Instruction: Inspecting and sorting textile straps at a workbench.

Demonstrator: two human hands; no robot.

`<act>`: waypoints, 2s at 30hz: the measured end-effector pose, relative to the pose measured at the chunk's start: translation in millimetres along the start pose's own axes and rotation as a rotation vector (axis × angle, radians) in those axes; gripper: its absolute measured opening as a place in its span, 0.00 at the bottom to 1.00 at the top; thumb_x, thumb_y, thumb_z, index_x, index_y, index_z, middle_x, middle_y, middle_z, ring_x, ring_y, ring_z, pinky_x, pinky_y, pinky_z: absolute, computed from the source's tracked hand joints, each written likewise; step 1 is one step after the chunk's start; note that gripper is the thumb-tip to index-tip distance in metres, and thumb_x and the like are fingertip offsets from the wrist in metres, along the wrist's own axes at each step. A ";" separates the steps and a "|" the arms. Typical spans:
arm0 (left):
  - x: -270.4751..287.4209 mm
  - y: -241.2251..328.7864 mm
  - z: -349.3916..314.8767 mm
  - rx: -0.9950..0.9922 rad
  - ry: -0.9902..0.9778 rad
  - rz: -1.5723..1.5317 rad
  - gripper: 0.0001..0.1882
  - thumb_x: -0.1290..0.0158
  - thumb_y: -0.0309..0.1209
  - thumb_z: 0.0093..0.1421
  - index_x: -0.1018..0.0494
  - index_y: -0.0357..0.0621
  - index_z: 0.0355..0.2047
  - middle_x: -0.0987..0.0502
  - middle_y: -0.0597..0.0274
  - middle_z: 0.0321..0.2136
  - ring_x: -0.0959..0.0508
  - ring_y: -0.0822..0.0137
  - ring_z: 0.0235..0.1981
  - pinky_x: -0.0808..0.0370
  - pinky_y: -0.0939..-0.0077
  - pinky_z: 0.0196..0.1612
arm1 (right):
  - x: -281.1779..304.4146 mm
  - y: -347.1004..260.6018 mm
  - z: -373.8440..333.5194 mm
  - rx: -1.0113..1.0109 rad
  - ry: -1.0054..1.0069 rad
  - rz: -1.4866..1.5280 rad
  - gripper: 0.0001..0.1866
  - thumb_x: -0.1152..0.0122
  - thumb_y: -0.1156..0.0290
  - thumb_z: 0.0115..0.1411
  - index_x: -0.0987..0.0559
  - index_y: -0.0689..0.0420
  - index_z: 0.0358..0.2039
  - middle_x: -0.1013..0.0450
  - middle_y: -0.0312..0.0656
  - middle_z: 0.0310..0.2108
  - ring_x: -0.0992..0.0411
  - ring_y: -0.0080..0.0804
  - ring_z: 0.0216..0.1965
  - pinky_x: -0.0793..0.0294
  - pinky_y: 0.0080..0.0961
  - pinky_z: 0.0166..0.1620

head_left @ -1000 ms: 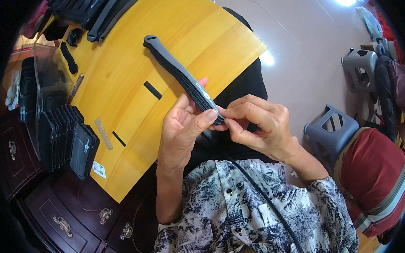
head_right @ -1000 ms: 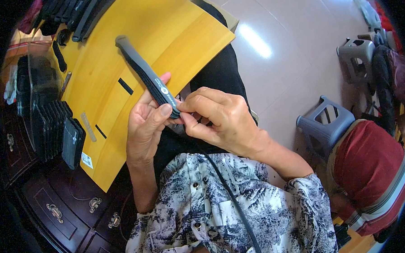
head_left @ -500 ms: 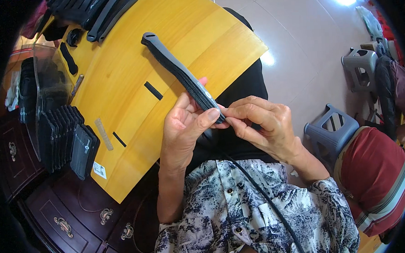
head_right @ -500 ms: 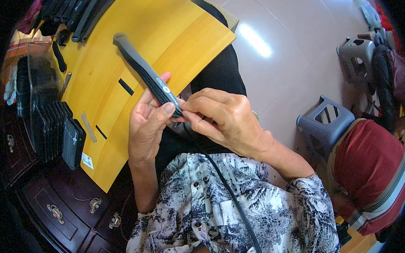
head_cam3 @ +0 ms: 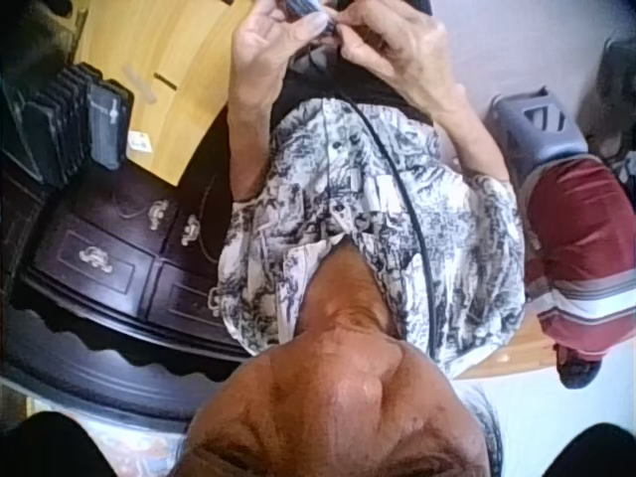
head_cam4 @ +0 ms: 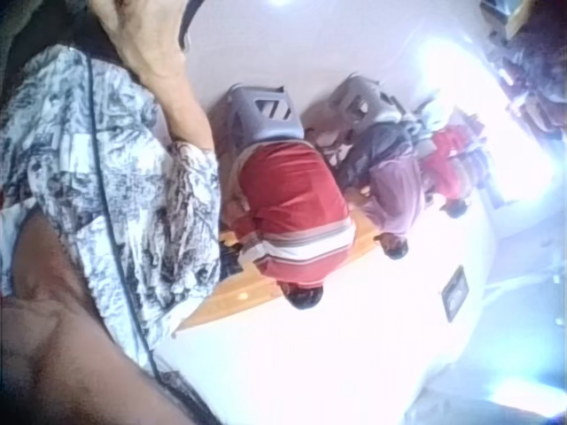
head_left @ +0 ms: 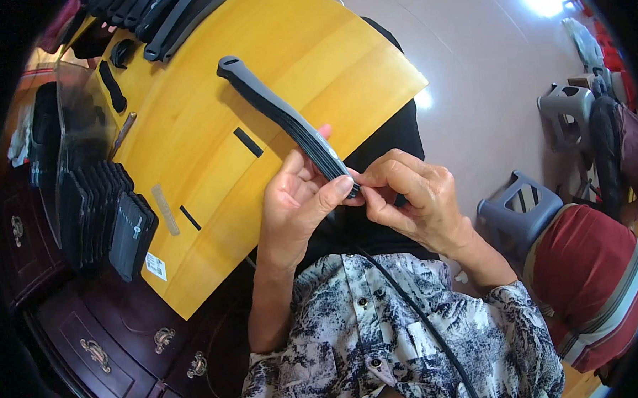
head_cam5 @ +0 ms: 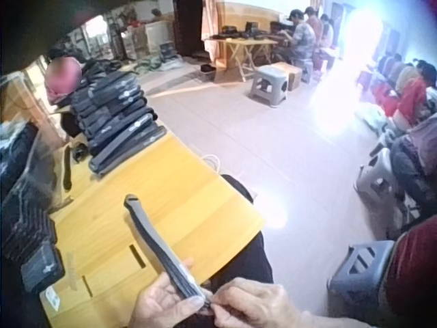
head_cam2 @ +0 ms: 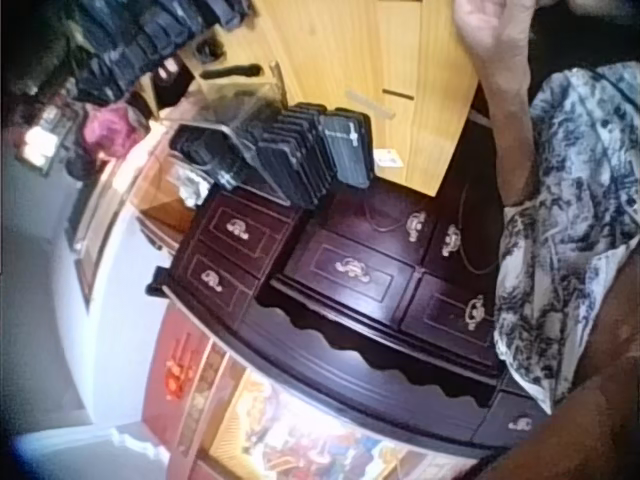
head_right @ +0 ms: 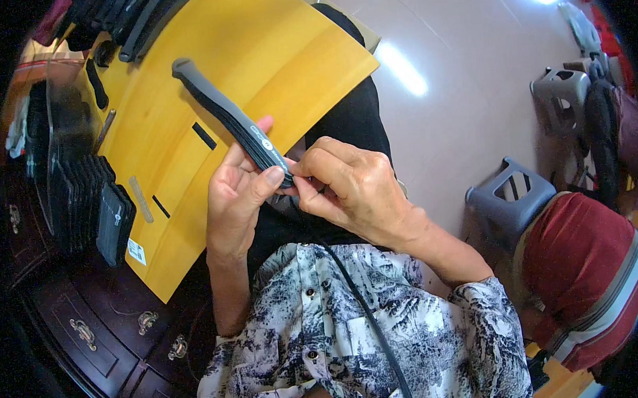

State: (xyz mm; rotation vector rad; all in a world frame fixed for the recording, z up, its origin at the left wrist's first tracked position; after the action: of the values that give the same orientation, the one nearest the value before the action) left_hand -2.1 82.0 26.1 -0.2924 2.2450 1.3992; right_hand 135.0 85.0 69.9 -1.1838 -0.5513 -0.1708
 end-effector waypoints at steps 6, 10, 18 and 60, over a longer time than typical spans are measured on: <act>5.3 -5.1 -4.9 0.029 -0.053 -0.013 0.36 0.46 0.19 0.56 0.51 0.28 0.62 0.29 0.59 0.39 0.26 0.71 0.42 0.23 0.76 0.43 | -6.1 -1.8 10.6 0.033 -0.126 0.060 0.08 0.38 0.78 0.46 0.30 0.60 0.21 0.32 0.41 0.19 0.30 0.33 0.18 0.30 0.27 0.21; 6.3 -4.1 -6.1 0.092 -0.079 -0.073 0.37 0.45 0.19 0.55 0.50 0.29 0.63 0.29 0.62 0.39 0.27 0.73 0.40 0.24 0.79 0.43 | -11.2 0.0 20.0 -0.026 -0.244 0.159 0.07 0.40 0.79 0.46 0.30 0.60 0.22 0.32 0.41 0.19 0.30 0.34 0.19 0.29 0.27 0.23; 11.0 -7.1 -12.0 0.056 -0.052 -0.080 0.40 0.41 0.21 0.54 0.50 0.32 0.64 0.29 0.64 0.37 0.27 0.74 0.39 0.26 0.81 0.39 | -16.7 -20.4 22.2 0.130 -0.203 0.100 0.06 0.42 0.78 0.47 0.32 0.59 0.22 0.36 0.42 0.18 0.31 0.38 0.20 0.31 0.30 0.22; 8.2 -11.8 -35.4 0.024 -0.040 -0.020 0.20 0.60 0.41 0.67 0.32 0.32 0.38 0.24 0.50 0.26 0.22 0.64 0.23 0.23 0.76 0.26 | -13.4 1.3 34.4 -0.194 -0.161 0.557 0.29 0.34 0.62 0.52 0.33 0.56 0.52 0.32 0.41 0.51 0.33 0.24 0.39 0.29 0.20 0.36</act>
State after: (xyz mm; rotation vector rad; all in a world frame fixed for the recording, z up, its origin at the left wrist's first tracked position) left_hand -14.2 45.8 25.6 -0.2762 2.2188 1.3552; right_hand 113.2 114.7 71.3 -1.5051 -0.3303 0.3563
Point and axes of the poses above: each hand's wrist, its own z-axis towards the middle knuckle, its own x-axis out of the back of the hand, y = z × x, the point moved 7 cm from there along z, towards the middle knuckle
